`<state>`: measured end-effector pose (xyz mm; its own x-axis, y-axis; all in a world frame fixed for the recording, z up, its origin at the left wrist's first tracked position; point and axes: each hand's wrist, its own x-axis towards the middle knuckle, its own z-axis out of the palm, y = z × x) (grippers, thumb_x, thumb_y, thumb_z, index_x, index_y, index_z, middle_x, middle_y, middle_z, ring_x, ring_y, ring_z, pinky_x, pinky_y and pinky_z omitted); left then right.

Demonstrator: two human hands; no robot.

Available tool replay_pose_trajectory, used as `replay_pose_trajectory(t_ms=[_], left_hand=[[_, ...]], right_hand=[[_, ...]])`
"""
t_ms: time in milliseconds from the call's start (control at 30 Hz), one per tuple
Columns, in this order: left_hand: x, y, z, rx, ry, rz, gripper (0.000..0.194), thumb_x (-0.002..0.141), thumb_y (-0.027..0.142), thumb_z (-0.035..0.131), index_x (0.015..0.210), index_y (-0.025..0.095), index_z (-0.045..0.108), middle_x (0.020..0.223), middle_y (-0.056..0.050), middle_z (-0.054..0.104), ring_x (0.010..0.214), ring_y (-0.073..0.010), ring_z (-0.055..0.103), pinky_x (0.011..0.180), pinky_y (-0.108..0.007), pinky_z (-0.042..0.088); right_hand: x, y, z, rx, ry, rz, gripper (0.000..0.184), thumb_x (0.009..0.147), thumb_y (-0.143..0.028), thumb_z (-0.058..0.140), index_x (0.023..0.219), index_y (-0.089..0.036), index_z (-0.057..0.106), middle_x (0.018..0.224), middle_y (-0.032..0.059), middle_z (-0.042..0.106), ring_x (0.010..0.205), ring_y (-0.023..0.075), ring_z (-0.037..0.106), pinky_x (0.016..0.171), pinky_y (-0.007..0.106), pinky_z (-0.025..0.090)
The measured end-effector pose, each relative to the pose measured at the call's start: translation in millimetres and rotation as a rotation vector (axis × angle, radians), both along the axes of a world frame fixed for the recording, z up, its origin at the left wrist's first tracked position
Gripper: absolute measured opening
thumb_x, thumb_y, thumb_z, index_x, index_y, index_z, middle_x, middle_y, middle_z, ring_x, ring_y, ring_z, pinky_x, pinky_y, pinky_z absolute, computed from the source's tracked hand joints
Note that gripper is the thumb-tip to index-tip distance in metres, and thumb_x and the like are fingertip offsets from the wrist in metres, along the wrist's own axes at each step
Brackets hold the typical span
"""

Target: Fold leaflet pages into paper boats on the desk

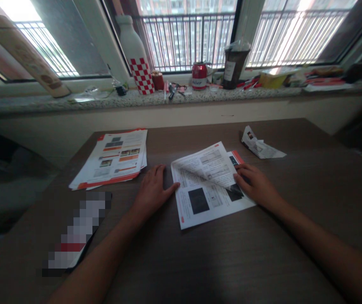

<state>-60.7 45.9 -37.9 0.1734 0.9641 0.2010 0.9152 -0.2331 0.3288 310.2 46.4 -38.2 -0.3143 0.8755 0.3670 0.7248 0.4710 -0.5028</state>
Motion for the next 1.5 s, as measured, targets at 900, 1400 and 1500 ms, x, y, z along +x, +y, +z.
replay_pose_trajectory(t_ms=[900,1400,1500], left_hand=[[10.0,-7.8,10.4,-0.084,0.137,-0.397,0.056,0.103,0.016,0.044,0.154,0.038,0.051,0.166,-0.005,0.043,0.148,-0.0351,0.045,0.119,-0.060,0.037],[4.4,-8.4,18.3,-0.133,0.168,-0.384,0.058,0.101,0.053,0.060,0.155,0.036,0.049,0.166,-0.007,0.042,0.152,-0.0346,0.040,0.124,-0.062,0.026],[-2.7,-7.2,22.2,-0.146,0.174,-0.381,0.057,0.100,0.051,0.062,0.154,0.036,0.050,0.165,-0.008,0.044,0.150,-0.0365,0.042,0.123,-0.064,0.027]], right_hand=[[-3.2,-0.2,-2.4,0.089,-0.226,0.132,0.053,0.101,-0.015,0.050,0.151,-0.034,0.054,0.160,0.0070,0.050,0.142,0.0345,0.050,0.113,0.062,0.046],[7.7,-2.5,1.4,-0.007,-0.308,0.157,0.048,0.106,-0.045,0.053,0.151,-0.030,0.055,0.160,0.0095,0.050,0.146,0.0341,0.049,0.120,0.065,0.038],[9.2,-1.9,1.1,0.005,-0.330,0.113,0.048,0.105,-0.047,0.052,0.149,-0.027,0.057,0.158,0.0124,0.053,0.145,0.0354,0.050,0.119,0.066,0.039]])
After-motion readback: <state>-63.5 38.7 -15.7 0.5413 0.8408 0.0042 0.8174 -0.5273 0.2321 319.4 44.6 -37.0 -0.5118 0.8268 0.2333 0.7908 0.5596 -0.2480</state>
